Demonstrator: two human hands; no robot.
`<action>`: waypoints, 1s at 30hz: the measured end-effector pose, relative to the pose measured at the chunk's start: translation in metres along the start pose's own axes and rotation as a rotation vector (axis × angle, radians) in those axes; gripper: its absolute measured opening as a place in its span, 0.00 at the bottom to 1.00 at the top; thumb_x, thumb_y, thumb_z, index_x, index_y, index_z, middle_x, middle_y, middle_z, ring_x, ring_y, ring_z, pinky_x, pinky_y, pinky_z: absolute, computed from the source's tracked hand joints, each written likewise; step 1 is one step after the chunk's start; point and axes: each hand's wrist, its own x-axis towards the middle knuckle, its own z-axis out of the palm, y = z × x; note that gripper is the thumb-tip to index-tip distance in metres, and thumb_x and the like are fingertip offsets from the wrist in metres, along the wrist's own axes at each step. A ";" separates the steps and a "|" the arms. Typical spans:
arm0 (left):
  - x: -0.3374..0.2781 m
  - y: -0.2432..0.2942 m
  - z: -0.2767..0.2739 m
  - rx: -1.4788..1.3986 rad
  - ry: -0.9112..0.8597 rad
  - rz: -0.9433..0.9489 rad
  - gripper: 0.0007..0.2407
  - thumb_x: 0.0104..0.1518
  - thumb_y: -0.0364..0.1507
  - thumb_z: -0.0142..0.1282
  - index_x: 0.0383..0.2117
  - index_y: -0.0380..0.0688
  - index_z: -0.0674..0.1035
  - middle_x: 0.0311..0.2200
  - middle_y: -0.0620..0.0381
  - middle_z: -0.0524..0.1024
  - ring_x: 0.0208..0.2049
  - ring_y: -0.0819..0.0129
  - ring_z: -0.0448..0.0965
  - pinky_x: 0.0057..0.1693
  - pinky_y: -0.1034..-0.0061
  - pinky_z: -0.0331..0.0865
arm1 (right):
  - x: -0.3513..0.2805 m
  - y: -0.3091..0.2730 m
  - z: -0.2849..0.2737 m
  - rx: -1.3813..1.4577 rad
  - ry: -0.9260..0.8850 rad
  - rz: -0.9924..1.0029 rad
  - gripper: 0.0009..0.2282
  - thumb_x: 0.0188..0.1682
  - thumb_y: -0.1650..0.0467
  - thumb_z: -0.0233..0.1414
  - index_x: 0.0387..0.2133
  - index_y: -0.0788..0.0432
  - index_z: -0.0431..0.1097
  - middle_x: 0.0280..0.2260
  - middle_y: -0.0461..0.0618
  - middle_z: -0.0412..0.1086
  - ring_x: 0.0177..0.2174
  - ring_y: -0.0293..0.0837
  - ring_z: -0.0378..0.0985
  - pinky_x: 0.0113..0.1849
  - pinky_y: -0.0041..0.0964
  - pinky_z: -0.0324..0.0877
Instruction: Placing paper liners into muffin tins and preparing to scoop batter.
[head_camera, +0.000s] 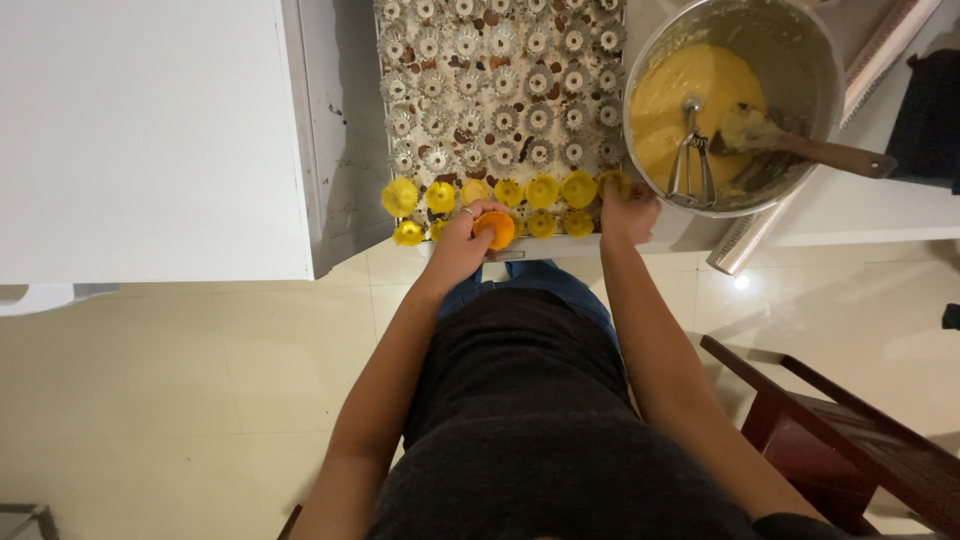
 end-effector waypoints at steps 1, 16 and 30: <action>0.000 0.000 0.000 -0.001 0.000 0.000 0.13 0.63 0.20 0.44 0.52 0.42 0.74 0.50 0.52 0.76 0.40 0.70 0.80 0.38 0.77 0.81 | -0.001 0.000 0.000 -0.001 0.000 -0.001 0.20 0.34 0.54 0.67 0.33 0.51 0.74 0.39 0.45 0.71 0.41 0.51 0.75 0.45 0.63 0.59; 0.009 0.005 0.003 0.062 0.113 0.018 0.15 0.60 0.19 0.47 0.53 0.40 0.75 0.43 0.49 0.79 0.30 0.67 0.84 0.33 0.75 0.81 | -0.068 -0.008 -0.060 -0.082 -0.118 -0.341 0.25 0.45 0.64 0.63 0.53 0.61 0.67 0.52 0.64 0.64 0.50 0.64 0.63 0.48 0.62 0.57; 0.030 -0.042 -0.003 -0.415 0.045 0.068 0.20 0.66 0.23 0.48 0.64 0.50 0.61 0.56 0.48 0.72 0.53 0.66 0.75 0.55 0.72 0.72 | -0.114 -0.090 -0.032 0.136 -0.803 -0.840 0.09 0.52 0.74 0.56 0.44 0.61 0.70 0.43 0.59 0.73 0.45 0.56 0.77 0.47 0.45 0.71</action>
